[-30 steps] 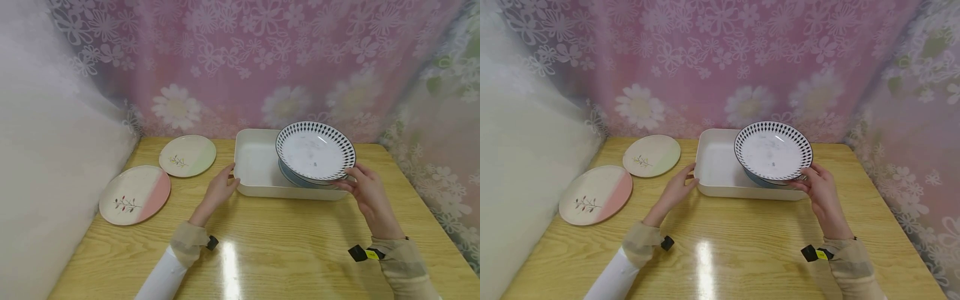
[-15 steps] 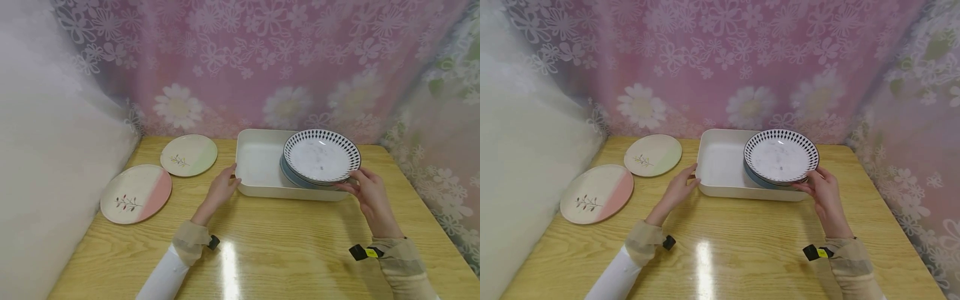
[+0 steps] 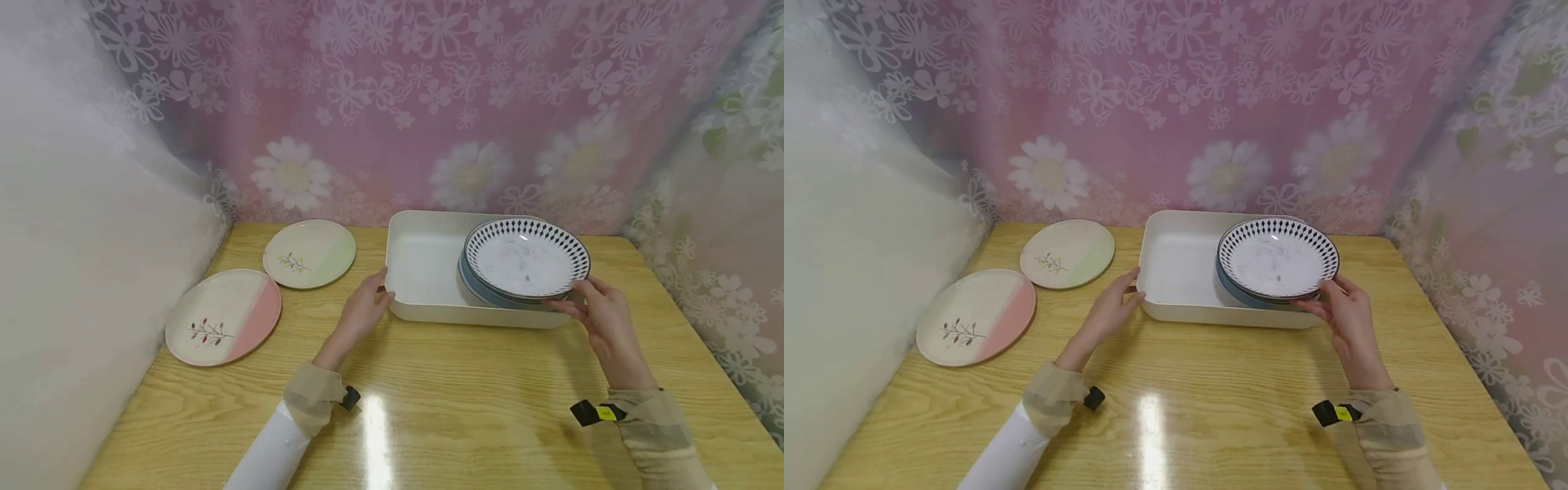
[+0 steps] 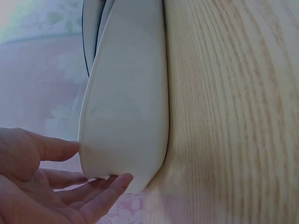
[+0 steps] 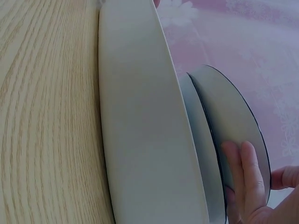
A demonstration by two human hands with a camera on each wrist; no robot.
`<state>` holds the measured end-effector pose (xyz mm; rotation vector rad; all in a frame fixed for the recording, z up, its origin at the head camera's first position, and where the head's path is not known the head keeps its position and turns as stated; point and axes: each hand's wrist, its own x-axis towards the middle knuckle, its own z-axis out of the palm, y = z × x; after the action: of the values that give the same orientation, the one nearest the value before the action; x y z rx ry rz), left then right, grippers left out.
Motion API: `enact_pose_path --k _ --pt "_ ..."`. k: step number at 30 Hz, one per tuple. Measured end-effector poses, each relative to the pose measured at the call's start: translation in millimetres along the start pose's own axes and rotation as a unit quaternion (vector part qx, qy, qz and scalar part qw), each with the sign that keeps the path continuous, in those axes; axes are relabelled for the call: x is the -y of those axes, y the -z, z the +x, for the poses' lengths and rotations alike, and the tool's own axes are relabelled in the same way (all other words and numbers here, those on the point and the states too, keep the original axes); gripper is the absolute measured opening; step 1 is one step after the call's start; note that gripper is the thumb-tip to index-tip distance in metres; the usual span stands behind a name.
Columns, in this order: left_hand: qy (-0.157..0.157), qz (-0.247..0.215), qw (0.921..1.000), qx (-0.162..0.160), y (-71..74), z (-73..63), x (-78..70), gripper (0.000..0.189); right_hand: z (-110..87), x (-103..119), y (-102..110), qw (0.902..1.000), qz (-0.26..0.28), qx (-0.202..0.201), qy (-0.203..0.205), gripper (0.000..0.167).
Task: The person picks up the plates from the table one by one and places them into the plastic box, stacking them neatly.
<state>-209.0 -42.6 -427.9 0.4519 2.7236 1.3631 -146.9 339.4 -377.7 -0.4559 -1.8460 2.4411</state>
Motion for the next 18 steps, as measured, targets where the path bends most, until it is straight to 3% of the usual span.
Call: enact_pose_path --k 7,12,18 --pt "-0.008 -0.001 0.9999 -0.006 -0.4 -0.3 1.7 0.057 2.7 -0.8 0.8 0.9994 -0.026 0.018 0.017 0.080" --pt "-0.008 -0.003 0.9999 -0.008 -0.8 -0.5 2.0 0.057 4.1 0.3 3.0 0.9950 -0.078 0.048 0.041 0.076" --pt "-0.017 0.001 0.9998 -0.009 -0.8 -0.9 1.3 0.057 8.9 1.1 3.9 0.9877 -0.147 0.028 0.045 0.070"
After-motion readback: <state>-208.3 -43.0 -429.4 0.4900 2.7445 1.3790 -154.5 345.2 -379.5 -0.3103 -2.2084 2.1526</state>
